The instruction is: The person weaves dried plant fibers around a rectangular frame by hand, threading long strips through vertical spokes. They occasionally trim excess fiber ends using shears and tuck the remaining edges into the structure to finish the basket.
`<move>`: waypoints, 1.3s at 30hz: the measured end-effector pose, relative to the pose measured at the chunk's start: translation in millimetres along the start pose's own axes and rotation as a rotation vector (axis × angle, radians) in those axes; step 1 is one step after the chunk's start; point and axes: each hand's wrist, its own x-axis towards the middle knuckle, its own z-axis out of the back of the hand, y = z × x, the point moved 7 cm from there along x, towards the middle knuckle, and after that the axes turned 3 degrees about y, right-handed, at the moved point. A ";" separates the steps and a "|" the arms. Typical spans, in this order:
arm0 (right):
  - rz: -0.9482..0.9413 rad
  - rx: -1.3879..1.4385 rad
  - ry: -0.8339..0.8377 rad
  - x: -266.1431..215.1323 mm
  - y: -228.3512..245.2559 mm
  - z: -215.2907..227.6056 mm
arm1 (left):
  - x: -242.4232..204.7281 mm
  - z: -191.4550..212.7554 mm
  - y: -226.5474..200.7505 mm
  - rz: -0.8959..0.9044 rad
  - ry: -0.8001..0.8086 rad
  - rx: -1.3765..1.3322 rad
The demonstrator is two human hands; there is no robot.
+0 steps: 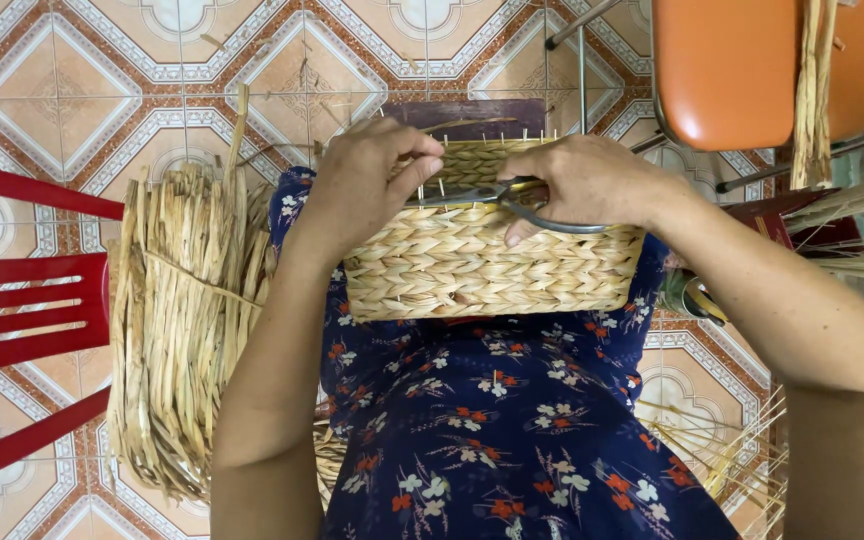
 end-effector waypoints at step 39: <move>-0.145 0.139 0.246 49.3 29.6 -7.5 | -118.7 28.2 81.1 0.225 -0.731 -0.509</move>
